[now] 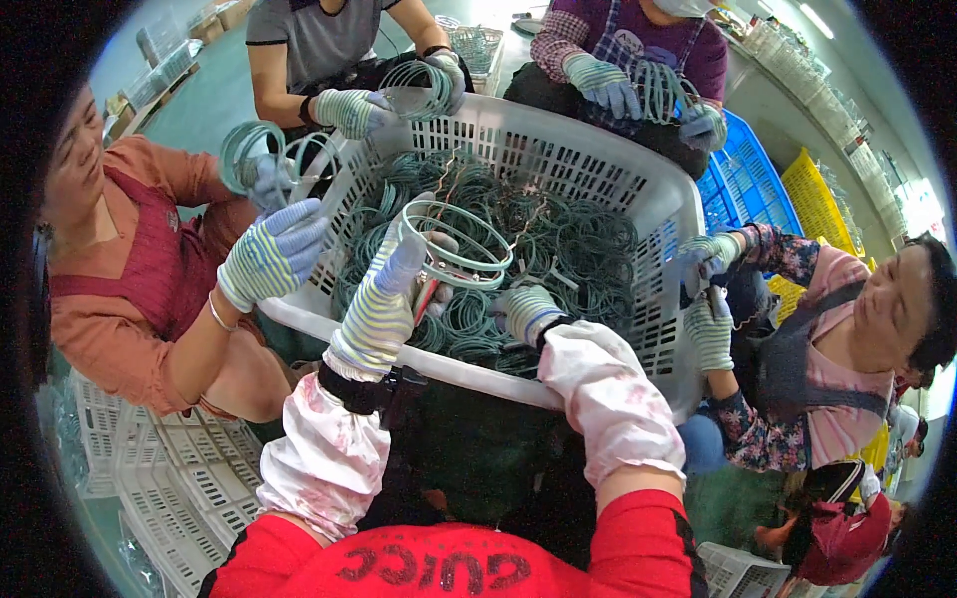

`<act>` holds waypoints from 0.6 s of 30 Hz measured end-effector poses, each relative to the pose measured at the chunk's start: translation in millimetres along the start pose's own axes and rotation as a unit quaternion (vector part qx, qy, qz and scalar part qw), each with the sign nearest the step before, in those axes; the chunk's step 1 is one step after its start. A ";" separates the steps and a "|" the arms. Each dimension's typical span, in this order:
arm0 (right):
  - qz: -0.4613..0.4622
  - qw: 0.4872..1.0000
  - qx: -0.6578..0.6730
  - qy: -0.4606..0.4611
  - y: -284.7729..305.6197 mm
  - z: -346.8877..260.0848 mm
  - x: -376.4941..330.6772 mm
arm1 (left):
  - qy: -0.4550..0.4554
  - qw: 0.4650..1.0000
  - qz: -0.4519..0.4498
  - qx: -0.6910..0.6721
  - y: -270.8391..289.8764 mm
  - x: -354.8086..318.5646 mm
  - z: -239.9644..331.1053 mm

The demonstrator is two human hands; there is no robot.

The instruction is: Workers are sorting and organizing metal wire rings from a central basket into smaller containers or groups.

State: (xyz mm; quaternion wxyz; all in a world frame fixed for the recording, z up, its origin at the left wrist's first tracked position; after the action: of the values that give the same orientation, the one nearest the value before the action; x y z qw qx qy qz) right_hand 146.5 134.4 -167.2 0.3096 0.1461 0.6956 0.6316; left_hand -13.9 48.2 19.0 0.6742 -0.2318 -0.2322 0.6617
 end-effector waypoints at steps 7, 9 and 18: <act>0.236 0.939 0.250 0.017 -167.4 90.5 66.2 | 0.030 0.998 -0.020 -0.045 -18.5 13.8 -1.7; 0.178 0.934 0.302 -0.066 -175.6 67.3 89.8 | 0.041 0.999 -0.002 -0.027 -1.5 11.6 -3.6; 0.156 0.940 0.298 -0.055 44.5 -12.7 2.7 | 0.018 0.999 0.041 -0.021 29.1 -5.7 11.1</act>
State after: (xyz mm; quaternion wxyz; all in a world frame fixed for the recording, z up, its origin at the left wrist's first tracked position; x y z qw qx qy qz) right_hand 128.2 133.1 -124.6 0.1876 0.3731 0.8020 0.4271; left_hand -43.7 43.1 9.6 0.6452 -0.2666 -0.2241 0.6800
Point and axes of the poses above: each hand's wrist, its own x-axis towards the middle knuckle, its own y-axis out of the back of the hand, z = x × y, the point moved 7 cm from there along x, towards the middle knuckle, and after that the axes turned 9 degrees about -x, right-handed, at the moved point
